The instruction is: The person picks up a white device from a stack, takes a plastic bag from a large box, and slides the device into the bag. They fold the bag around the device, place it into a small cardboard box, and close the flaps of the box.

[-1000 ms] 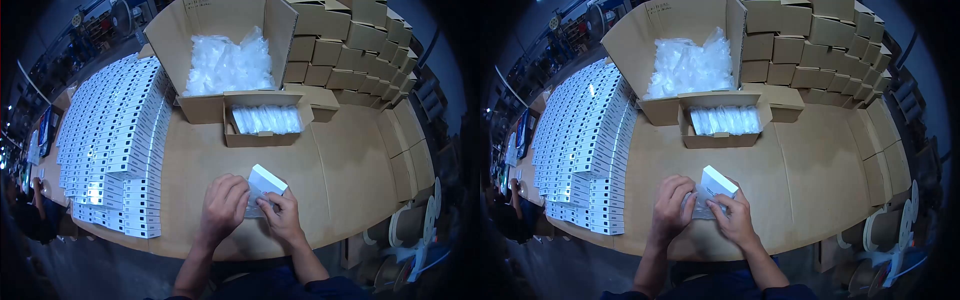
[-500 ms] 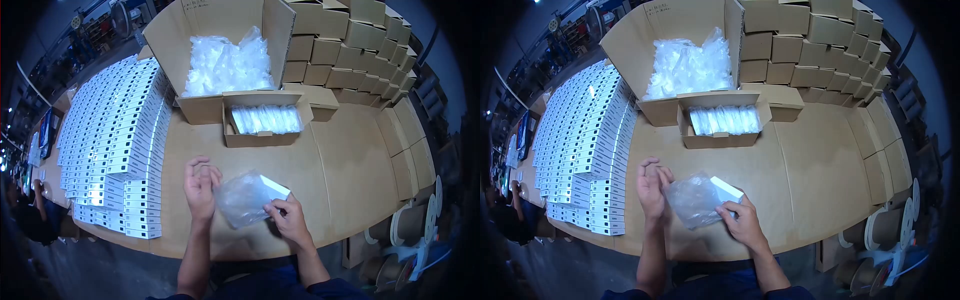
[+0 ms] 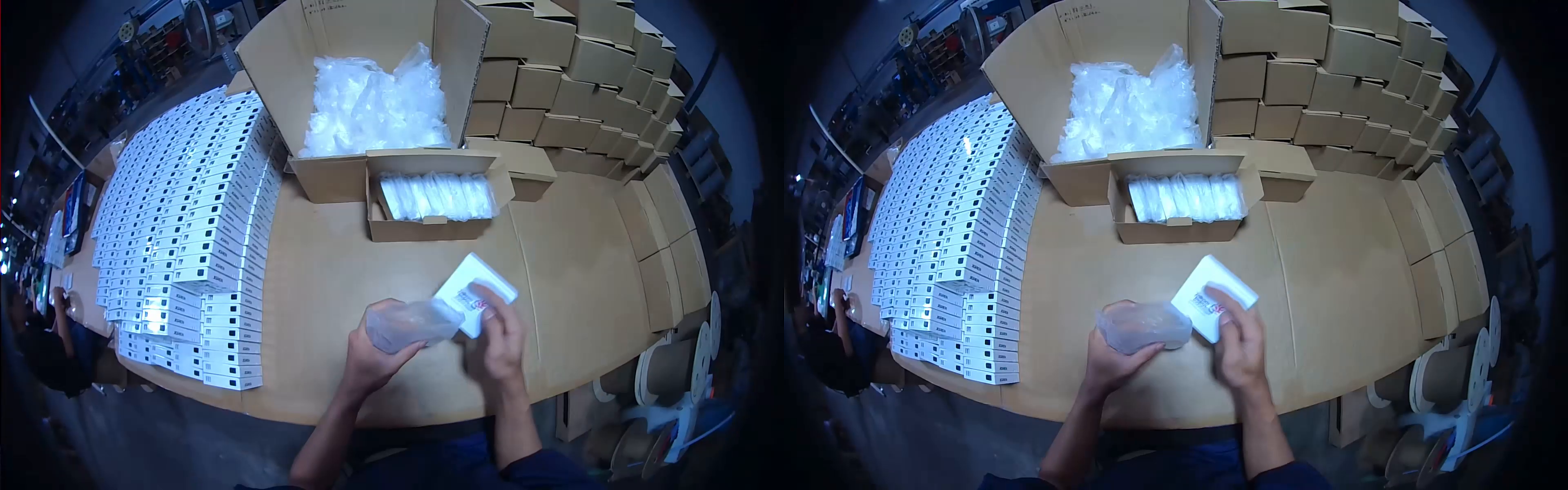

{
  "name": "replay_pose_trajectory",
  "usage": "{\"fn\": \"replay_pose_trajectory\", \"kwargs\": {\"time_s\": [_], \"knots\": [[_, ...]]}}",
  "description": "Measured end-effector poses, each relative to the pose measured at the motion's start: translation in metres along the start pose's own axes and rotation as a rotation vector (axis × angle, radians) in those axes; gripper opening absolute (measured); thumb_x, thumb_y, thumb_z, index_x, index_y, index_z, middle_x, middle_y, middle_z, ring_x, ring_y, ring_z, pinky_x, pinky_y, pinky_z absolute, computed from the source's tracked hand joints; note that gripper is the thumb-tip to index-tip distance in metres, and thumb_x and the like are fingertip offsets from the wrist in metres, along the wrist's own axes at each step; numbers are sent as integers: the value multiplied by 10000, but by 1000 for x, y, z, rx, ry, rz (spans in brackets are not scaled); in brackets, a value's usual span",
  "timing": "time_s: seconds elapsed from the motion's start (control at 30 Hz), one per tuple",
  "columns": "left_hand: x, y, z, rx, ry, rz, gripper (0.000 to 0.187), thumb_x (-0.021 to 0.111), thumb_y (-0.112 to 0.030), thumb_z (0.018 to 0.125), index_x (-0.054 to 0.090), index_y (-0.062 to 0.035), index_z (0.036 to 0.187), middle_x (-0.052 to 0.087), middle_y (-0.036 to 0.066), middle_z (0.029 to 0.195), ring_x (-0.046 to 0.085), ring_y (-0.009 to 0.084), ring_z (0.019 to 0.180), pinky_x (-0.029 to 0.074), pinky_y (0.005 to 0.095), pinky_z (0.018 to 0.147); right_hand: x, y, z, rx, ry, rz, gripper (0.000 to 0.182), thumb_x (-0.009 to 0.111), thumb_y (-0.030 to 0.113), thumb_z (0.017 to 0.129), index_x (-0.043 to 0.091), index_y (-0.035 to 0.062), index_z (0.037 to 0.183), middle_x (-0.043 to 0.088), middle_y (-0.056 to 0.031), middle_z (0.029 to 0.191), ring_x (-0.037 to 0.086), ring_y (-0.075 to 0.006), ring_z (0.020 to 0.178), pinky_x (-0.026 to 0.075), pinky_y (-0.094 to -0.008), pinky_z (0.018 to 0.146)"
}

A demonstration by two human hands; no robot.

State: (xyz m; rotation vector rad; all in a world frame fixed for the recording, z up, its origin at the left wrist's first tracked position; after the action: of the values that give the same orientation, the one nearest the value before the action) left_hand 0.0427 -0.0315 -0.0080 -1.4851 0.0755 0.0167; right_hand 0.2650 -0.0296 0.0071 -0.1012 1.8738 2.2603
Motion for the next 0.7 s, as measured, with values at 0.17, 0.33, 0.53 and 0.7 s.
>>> {"fn": "replay_pose_trajectory", "kwargs": {"time_s": [0.17,0.33,0.53,0.7], "knots": [[2,2,-6,-48,101,61,596,894,-71,776,581,43,1270,730,145,1140,712,193,1066,576,345,934,-10,43,34,-142,-132,355,539,634,-32,981,345,-29,1436,579,-194,1276,609,-200,1195,521,-320,1006],[5,4,-8,-58,131,89,597,897,-91,776,591,53,1269,735,161,1145,719,215,1077,579,365,930,11,58,48,-242,-61,478,458,718,-92,913,394,14,1219,537,-140,1217,666,-197,1081,586,-311,937],[0,5,-7,-50,113,105,593,906,-143,779,607,47,1255,758,180,1115,746,243,1055,590,390,915,20,57,47,-181,111,439,378,692,-90,934,436,7,1195,558,-121,1148,672,-158,1045,596,-275,898],[-1,15,-9,-59,112,40,558,897,-139,791,618,42,1239,761,177,1102,746,245,1048,588,389,916,12,57,48,-182,126,381,316,712,8,965,492,21,1192,565,-91,1132,632,-98,943,549,-221,781]]}}
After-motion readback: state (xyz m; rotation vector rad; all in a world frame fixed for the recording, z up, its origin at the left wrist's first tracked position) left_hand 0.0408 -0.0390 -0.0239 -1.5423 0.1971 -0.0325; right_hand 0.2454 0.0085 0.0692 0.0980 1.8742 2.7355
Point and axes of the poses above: each hand's wrist, its own z-axis towards the middle knuckle, its own x-axis out of the palm, y = z × x, the point moved 2 cm from there along z, towards the middle knuckle
